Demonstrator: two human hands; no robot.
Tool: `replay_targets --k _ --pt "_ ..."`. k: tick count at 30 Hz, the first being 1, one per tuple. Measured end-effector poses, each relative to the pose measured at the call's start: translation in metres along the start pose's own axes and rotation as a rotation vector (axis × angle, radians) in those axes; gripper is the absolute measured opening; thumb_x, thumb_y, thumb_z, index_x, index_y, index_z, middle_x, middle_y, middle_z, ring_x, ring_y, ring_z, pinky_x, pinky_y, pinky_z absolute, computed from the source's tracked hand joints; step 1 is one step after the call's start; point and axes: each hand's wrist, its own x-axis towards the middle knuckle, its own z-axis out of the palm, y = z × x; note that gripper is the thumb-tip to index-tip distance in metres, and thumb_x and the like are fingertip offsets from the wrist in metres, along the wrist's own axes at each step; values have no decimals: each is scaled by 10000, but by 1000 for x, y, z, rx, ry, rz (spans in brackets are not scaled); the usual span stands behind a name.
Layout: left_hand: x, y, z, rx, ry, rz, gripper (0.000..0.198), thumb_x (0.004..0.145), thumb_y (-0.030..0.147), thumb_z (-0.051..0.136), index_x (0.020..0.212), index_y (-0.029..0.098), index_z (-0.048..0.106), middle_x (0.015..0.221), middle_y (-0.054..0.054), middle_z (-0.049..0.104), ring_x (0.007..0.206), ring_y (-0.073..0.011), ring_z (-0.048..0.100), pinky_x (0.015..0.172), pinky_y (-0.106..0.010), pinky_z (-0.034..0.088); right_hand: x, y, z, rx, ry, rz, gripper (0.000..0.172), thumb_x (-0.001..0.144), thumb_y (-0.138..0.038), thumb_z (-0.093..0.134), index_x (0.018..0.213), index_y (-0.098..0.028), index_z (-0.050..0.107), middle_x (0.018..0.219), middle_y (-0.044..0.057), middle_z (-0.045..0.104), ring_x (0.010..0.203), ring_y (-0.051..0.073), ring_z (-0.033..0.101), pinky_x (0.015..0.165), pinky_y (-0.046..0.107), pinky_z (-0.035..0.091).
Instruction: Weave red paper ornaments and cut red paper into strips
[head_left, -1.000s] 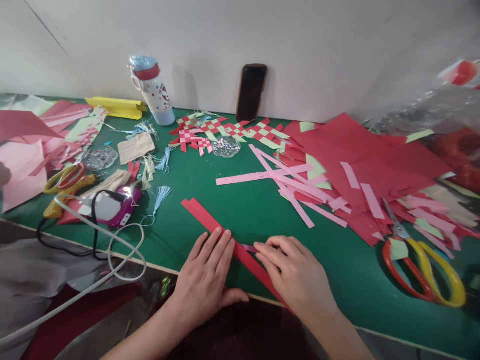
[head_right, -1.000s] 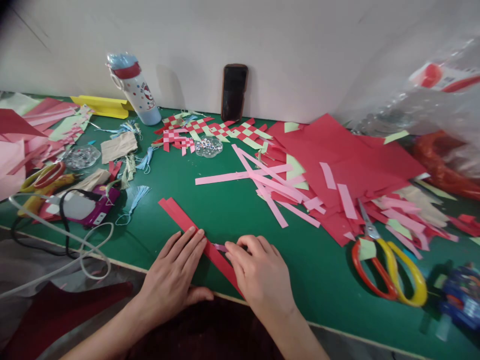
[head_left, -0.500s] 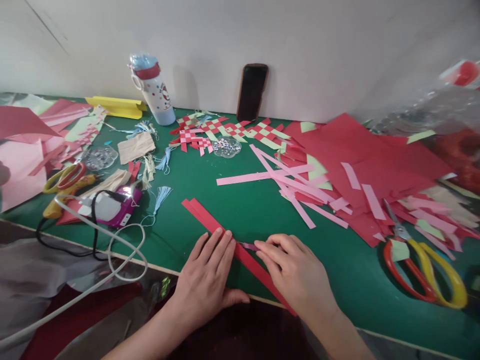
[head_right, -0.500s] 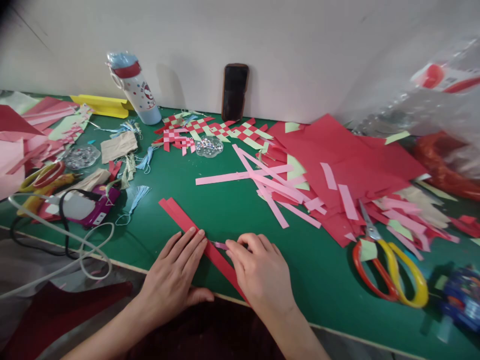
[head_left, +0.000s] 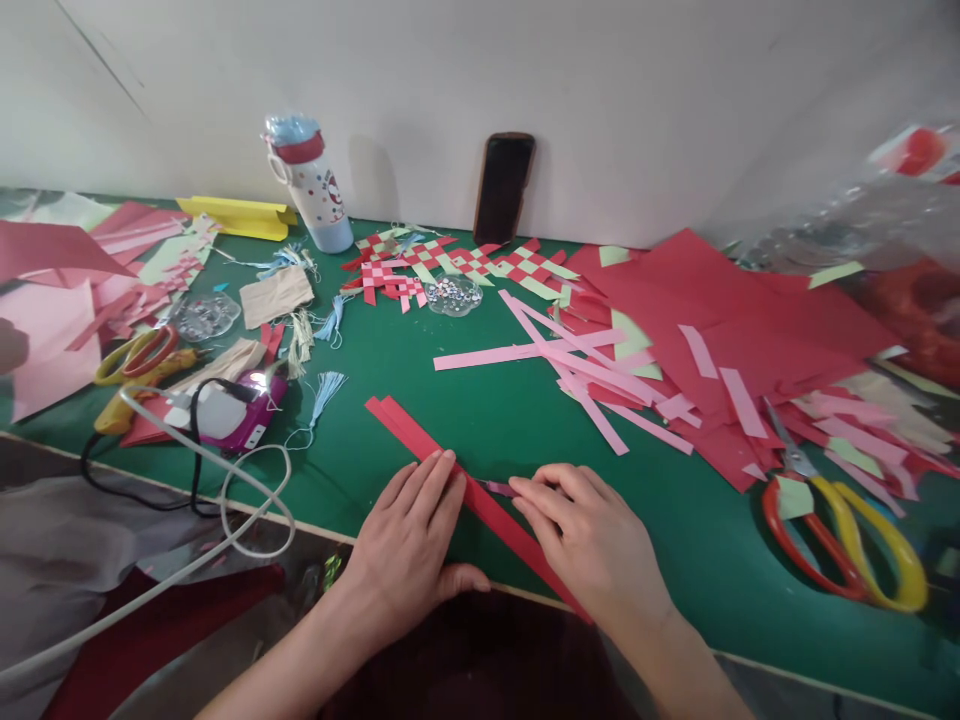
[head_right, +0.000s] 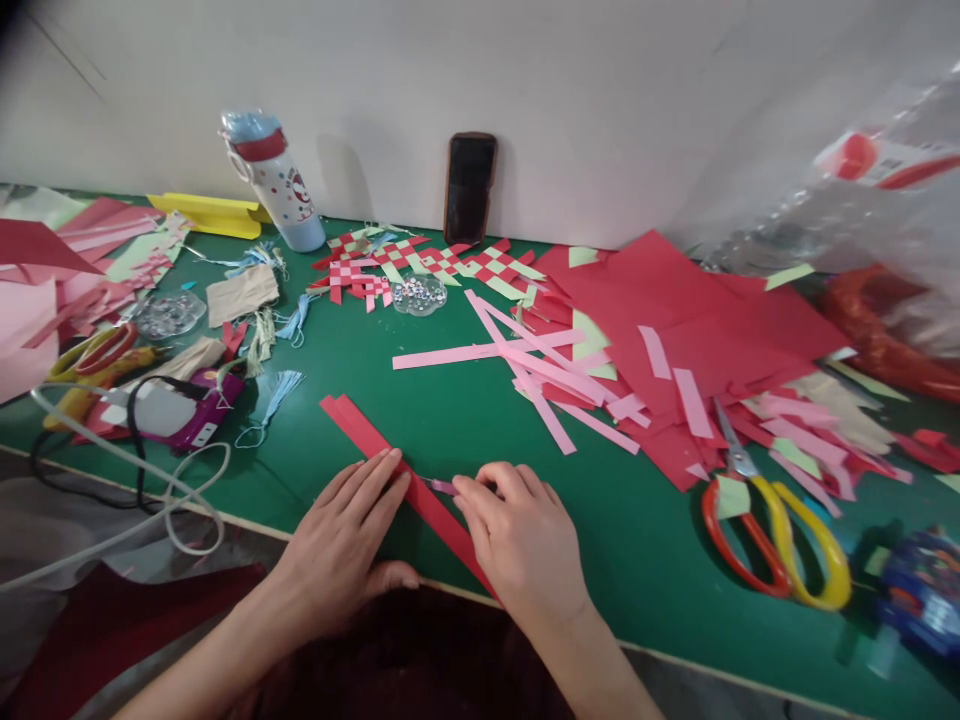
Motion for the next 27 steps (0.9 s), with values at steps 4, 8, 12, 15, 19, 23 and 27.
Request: replay_targets --k 4,8,12,15,19,23,27 --pt "1 -6 -3 -3 -40 -28 811 801 772 409 1334 177 555 1500 -193 418 1418 -346 328 1140 -498 280 0 0 0 -5 4 -6 215 952 -259 540 1019 -239 743 868 53 666 795 159 586 754 291 435" --pt "1 -7 -1 26 -30 -21 882 829 762 362 1382 89 497 1472 -192 462 1399 -306 368 1155 -452 261 -2 0 -1 -6 20 -14 206 949 -256 545 1002 -239 743 860 47 669 781 159 578 742 290 423" --pt "3 0 0 60 -33 -1 874 857 748 321 1388 75 491 1475 -163 469 1393 -287 375 1173 -460 205 -8 4 -5 6 13 -22 212 950 -247 539 1022 -238 738 868 51 666 781 154 581 736 287 424" --pt "5 8 1 51 -35 27 882 857 762 268 1387 97 500 1468 -149 482 1376 -290 394 1174 -492 171 -17 7 -11 -5 -8 -20 213 948 -245 538 1024 -240 736 875 49 666 780 152 588 737 291 429" --pt "7 15 3 27 -14 35 854 855 762 279 1365 124 527 1443 -139 515 1347 -285 425 1162 -489 183 -28 11 -16 -12 1 -7 207 946 -233 539 1011 -234 736 877 47 662 782 154 589 753 297 433" --pt "5 16 6 31 -11 15 857 820 781 337 1355 144 542 1459 -175 483 1374 -315 389 1135 -496 239 -30 11 -16 -12 9 -1 209 946 -235 541 1015 -233 738 872 51 661 771 152 590 746 294 441" --pt "4 15 9 50 7 17 900 811 800 298 1355 127 545 1453 -190 486 1377 -325 386 1139 -497 242 -27 9 -15 -24 21 -9 221 952 -240 526 999 -235 743 861 54 668 769 151 594 735 292 447"
